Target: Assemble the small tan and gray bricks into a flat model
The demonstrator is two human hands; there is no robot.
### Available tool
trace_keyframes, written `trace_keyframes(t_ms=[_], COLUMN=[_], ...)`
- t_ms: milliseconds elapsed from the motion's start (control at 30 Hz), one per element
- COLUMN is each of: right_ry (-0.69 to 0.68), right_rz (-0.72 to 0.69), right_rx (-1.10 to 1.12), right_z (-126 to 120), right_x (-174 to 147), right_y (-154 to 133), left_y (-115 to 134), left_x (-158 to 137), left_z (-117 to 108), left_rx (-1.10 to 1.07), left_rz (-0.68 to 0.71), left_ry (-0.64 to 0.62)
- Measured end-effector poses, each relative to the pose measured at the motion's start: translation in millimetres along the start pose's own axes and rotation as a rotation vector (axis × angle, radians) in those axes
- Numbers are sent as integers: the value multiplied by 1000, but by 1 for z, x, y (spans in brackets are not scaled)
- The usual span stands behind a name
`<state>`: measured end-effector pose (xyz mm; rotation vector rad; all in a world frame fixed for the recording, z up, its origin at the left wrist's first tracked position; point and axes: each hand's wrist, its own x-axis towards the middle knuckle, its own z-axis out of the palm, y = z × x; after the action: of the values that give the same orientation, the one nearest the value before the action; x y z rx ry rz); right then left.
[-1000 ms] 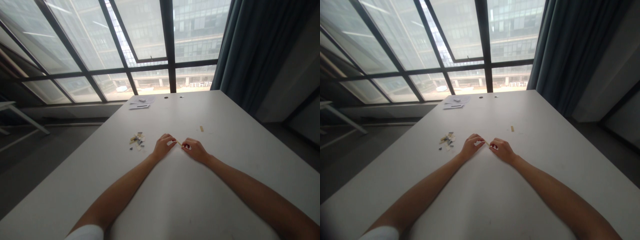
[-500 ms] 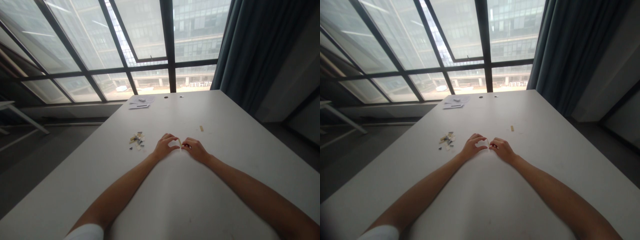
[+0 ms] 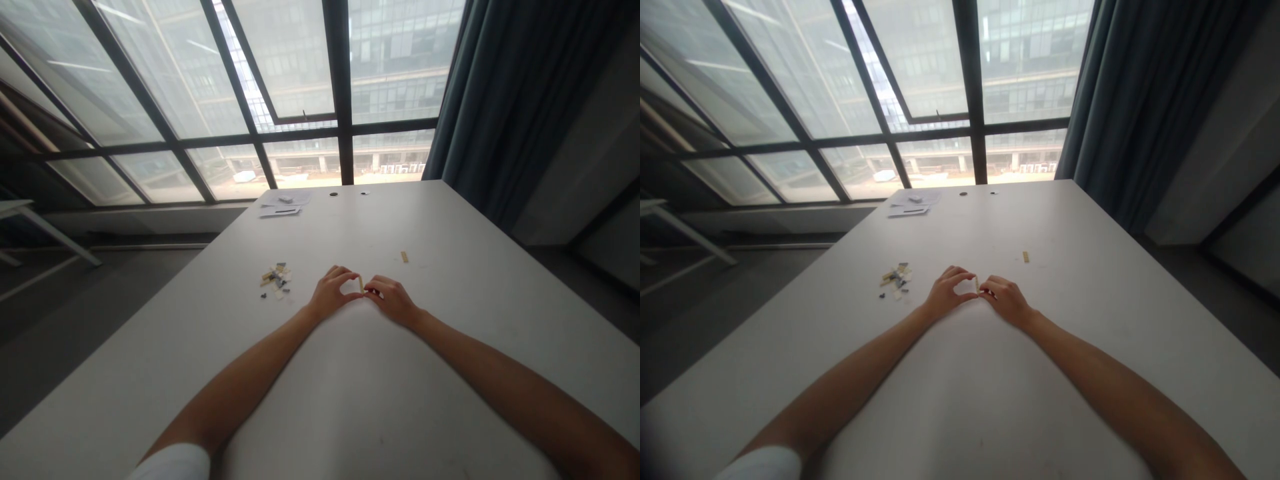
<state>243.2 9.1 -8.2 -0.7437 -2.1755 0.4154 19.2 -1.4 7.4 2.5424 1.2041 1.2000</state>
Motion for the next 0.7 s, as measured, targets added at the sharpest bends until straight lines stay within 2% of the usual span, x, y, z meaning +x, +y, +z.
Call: trace_keyframes(t_ms=[533, 700], right_ry=[-25, -7], right_rz=[-21, 17], right_rx=[58, 30], right_z=[-4, -4], right_x=[1, 1], right_y=[-3, -1], left_y=[6, 5], left_x=[0, -1], left_z=[-6, -6], left_rx=[5, 4], left_rz=[-2, 0], left_ry=[-20, -21])
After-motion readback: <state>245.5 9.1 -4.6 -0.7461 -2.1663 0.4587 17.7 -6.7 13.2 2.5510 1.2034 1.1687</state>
